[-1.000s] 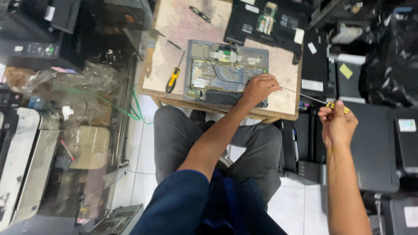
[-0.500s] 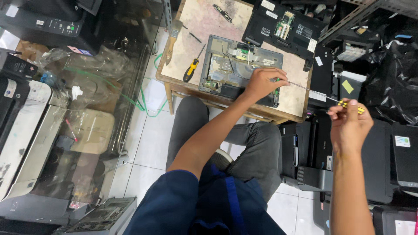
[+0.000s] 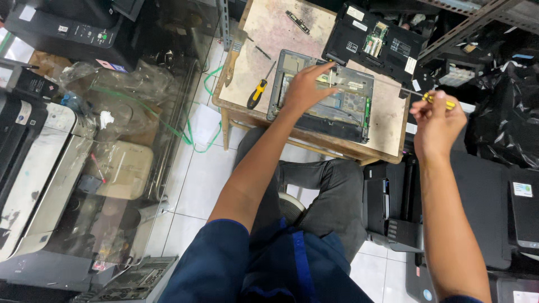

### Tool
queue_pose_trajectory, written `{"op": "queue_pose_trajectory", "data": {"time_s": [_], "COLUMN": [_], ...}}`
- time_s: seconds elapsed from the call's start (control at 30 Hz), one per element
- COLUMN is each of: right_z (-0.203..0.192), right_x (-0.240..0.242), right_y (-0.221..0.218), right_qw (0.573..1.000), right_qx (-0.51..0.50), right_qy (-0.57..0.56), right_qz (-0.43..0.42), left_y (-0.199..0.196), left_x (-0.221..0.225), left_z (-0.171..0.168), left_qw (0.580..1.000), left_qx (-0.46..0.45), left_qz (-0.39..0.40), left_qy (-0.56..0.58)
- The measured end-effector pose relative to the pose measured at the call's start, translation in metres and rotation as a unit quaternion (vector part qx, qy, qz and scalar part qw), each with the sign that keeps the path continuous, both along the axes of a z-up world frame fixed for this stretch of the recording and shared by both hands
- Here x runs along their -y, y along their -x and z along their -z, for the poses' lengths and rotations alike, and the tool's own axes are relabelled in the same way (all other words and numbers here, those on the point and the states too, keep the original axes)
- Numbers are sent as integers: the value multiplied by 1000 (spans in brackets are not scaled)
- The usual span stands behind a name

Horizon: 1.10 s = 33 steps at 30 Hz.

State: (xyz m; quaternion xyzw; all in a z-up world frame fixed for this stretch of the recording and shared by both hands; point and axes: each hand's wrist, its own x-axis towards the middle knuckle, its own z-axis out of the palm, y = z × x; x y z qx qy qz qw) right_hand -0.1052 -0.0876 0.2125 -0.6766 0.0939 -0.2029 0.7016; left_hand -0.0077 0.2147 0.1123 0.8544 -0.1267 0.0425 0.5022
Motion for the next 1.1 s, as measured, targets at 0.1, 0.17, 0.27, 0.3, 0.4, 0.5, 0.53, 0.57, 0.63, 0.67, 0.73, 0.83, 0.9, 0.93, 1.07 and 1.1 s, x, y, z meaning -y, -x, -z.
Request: {"op": "queue_pose_trajectory", "data": {"time_s": [0.1, 0.17, 0.27, 0.3, 0.4, 0.5, 0.53, 0.57, 0.63, 0.67, 0.73, 0.83, 0.9, 0.93, 1.07, 1.1], "right_z": [10, 20, 33, 33, 45, 55, 58, 59, 61, 61, 62, 59, 57, 59, 67, 67], "right_x": [0, 7, 9, 8, 13, 16, 15, 17, 19, 20, 20, 19, 18, 19, 25, 25], "right_y": [-24, -37, -31, -31, -23, -18, -16, -14, -10, -8, -4, 4, 9, 9, 13, 15], "right_qw": [999, 998, 992, 985, 981, 986, 986, 986, 986, 986, 987, 984, 985, 986, 989, 989], "right_qx": [-9, -11, -11, -2, -6, -12, -13, -17, -21, -21, -24, -37, -56, -56, -48, -50], "right_qy": [41, 58, 122, 170, 193, 168, 167, 166, 165, 162, 158, 177, 162, 160, 142, 137], "right_qz": [-13, -11, -12, -20, -29, -14, -11, -7, -1, -2, -2, 3, 3, 5, 2, -2], "left_y": [-18, -26, -26, -30, -31, -31, -35, -38, -45, -49, -56, -63, -65, -69, -72, -69], "left_x": [-12, -9, -3, -1, 3, 15, 26, 39, 60, 69, 79, 84, 86, 89, 100, 102], "left_z": [68, 82, 97, 97, 87, 57, 59, 60, 62, 63, 61, 53, 52, 55, 56, 51], "left_qw": [1000, 998, 994, 990, 987, 980, 980, 981, 980, 979, 978, 965, 955, 954, 932, 918], "left_qx": [19, 55, 111, 138, 137, 136, 135, 123, 111, 84, 55, -68, -71, -70, -15, -5], "left_qz": [12, 2, 2, 7, 12, 41, 44, 86, 130, 147, 165, 167, 170, 172, 193, 205], "left_qy": [18, 31, 10, -22, -85, -139, -140, -123, -104, -111, -119, -190, -233, -235, -306, -339]}}
